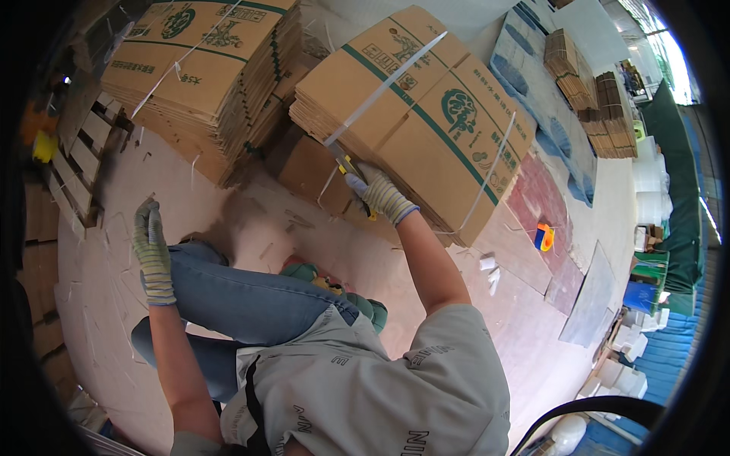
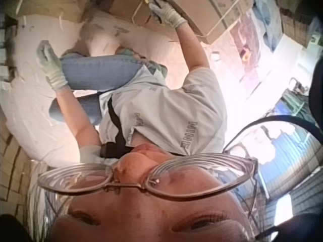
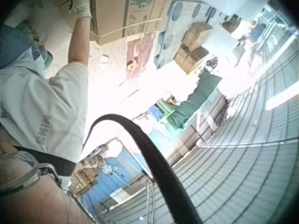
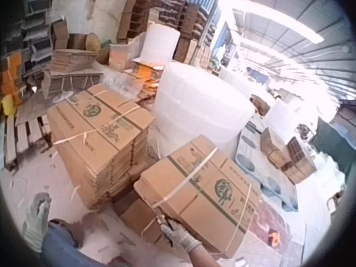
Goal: The person assembles flat-packed cardboard boxes in a warehouse. They cut the binding straps, fold the boxes into shape, and seal them with tape.
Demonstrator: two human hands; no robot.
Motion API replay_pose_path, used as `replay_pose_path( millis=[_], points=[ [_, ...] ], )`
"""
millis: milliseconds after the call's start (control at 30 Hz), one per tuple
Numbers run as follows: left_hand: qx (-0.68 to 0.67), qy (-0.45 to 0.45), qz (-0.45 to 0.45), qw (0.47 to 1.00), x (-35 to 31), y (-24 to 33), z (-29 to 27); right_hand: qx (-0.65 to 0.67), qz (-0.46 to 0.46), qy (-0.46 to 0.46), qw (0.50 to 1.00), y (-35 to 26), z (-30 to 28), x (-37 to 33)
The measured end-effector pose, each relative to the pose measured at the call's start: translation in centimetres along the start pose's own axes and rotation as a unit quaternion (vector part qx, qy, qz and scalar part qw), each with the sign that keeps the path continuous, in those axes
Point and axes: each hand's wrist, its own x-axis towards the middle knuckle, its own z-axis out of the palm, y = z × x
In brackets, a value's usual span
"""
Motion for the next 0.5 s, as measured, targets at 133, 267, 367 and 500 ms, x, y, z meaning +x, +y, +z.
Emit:
replay_pose_path(
  millis=[133,267,367,500],
  points=[
    [0.024,-0.013,0.001,1.000,0.3,0.0,0.3,-0.020,0.028,-0.035,0.999,-0.7,-0.8,-0.5],
    [0.044,-0.020,0.034,0.998,0.8,-0.7,0.4,-0.071,0.008,0.006,0.997,-0.5,-0.8,-0.3],
    [0.047,-0.017,0.025,0.998,0.7,-0.9,0.9,-0.099,-0.017,0.046,0.994,-0.7,-0.3,0.4],
    [0.102,-0.005,0.036,0.994,0.3,-0.1,1.2,-0.085,-0.020,0.058,0.995,-0.6,-0.1,0.7]
  ],
)
